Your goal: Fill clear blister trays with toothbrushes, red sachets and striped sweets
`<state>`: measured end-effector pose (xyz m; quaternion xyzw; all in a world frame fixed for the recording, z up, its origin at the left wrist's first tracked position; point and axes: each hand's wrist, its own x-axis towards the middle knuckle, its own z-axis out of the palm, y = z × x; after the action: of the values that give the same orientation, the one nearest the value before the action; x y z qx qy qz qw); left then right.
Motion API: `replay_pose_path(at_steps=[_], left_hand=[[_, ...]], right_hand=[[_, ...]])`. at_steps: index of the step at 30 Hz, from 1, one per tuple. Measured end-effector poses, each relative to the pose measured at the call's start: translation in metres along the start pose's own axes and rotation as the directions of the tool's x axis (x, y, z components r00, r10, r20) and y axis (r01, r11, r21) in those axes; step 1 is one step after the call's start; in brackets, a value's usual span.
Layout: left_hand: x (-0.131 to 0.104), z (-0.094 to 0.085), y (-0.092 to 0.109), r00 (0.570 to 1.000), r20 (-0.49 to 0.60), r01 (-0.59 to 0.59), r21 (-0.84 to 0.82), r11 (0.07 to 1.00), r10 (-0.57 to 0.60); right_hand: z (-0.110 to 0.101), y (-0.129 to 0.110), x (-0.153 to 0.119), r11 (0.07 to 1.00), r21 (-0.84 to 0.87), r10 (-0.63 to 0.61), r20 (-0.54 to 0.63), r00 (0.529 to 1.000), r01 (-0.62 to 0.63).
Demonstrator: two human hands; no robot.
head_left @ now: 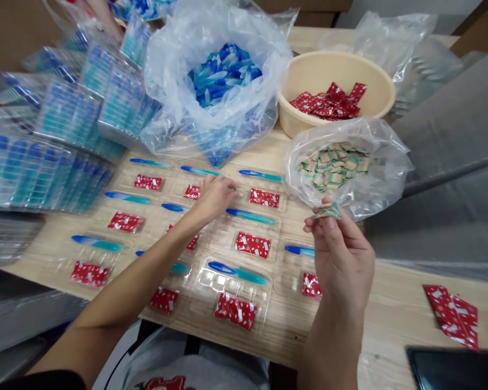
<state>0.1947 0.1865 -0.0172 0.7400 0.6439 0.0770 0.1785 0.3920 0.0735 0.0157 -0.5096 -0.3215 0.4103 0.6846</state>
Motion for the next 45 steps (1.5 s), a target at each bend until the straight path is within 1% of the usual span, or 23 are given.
replay_pose_path(at_steps=[2,4,6,9,13,15,19,22,24,26,28,29,31,32,33,35,37,38,39,41,43,45], left_hand=[[0.001,0.002,-0.001,1.0,-0.002,0.031,0.029,0.999,-0.031],[0.002,0.003,-0.001,0.999,0.015,0.037,0.058,0.998,-0.038],[0.002,0.003,-0.002,0.999,0.037,0.015,0.085,0.996,-0.018],[0.001,0.003,-0.002,0.999,0.038,-0.023,0.122,0.992,0.019],[0.0,0.001,-0.002,0.999,0.016,-0.043,0.106,0.993,0.042],[0.0,0.0,-0.002,0.999,0.024,-0.051,0.102,0.994,0.048],[0.0,-0.003,-0.001,0.996,0.056,-0.07,0.134,0.989,0.062],[0.0,-0.002,0.001,0.996,0.048,-0.086,0.181,0.98,0.078],[0.0,-0.001,0.002,0.997,0.034,-0.078,0.214,0.974,0.072],[0.001,0.002,0.002,0.997,0.019,-0.075,0.228,0.971,0.072],[0.001,0.003,0.001,0.996,-0.019,-0.082,0.212,0.974,0.088],[0.0,0.002,0.002,0.992,-0.055,-0.1,0.186,0.978,0.112],[-0.005,-0.005,0.008,0.966,-0.16,-0.192,0.072,0.979,0.202],[-0.009,-0.011,0.014,0.94,-0.224,-0.267,-0.012,0.964,0.258],[-0.015,-0.019,0.022,0.902,-0.289,-0.363,-0.103,0.926,0.321],[-0.029,-0.037,0.042,0.815,-0.381,-0.549,-0.265,0.793,0.437],[-0.042,-0.054,0.063,0.738,-0.394,-0.673,-0.374,0.638,0.547],[-0.047,-0.06,0.073,0.711,-0.372,-0.703,-0.414,0.578,0.597],[-0.05,-0.064,0.081,0.692,-0.338,-0.714,-0.448,0.538,0.638],[-0.053,-0.065,0.09,0.681,-0.277,-0.705,-0.498,0.505,0.678],[-0.053,-0.062,0.093,0.695,-0.235,-0.679,-0.526,0.512,0.679],[-0.052,-0.058,0.091,0.705,-0.224,-0.665,-0.538,0.518,0.673]], right_hand=[[0.0,0.0,0.0,1.0,0.009,0.006,-0.008,1.0,-0.006],[0.001,0.0,0.0,1.0,0.026,0.011,-0.012,1.0,-0.01],[0.001,0.0,0.0,0.999,0.044,0.012,-0.009,1.0,-0.012],[0.002,0.001,0.0,0.999,0.043,0.009,-0.01,1.0,-0.009],[0.001,0.002,0.0,1.0,0.013,0.012,0.003,1.0,-0.012],[0.001,0.002,0.0,1.0,0.003,0.015,0.013,1.0,-0.015],[0.0,0.003,-0.001,1.0,-0.004,0.004,0.017,1.0,-0.004],[0.001,0.003,-0.002,1.0,0.0,0.018,0.046,0.999,-0.018],[0.002,0.001,-0.003,0.998,0.054,0.033,0.069,0.997,-0.037],[0.005,-0.002,-0.003,0.985,0.164,0.034,0.104,0.994,-0.051],[0.006,-0.005,-0.003,0.955,0.28,0.05,0.169,0.984,-0.096],[0.007,-0.007,-0.003,0.936,0.326,0.066,0.208,0.976,-0.133],[0.006,-0.01,-0.003,0.894,0.388,0.114,0.285,0.952,-0.224],[0.006,-0.011,-0.003,0.873,0.409,0.137,0.314,0.939,-0.264],[0.006,-0.011,-0.003,0.854,0.426,0.155,0.336,0.929,-0.297],[0.005,-0.013,-0.004,0.826,0.447,0.182,0.365,0.913,-0.343],[0.006,-0.014,-0.004,0.813,0.453,0.198,0.375,0.906,-0.365],[0.006,-0.014,-0.004,0.811,0.456,0.2,0.372,0.906,-0.366],[0.007,-0.014,-0.003,0.812,0.458,0.201,0.365,0.909,-0.363],[0.008,-0.015,-0.003,0.817,0.458,0.198,0.345,0.917,-0.349],[0.009,-0.014,-0.003,0.827,0.453,0.198,0.319,0.927,-0.333],[0.009,-0.014,-0.002,0.832,0.446,0.212,0.296,0.932,-0.33]])
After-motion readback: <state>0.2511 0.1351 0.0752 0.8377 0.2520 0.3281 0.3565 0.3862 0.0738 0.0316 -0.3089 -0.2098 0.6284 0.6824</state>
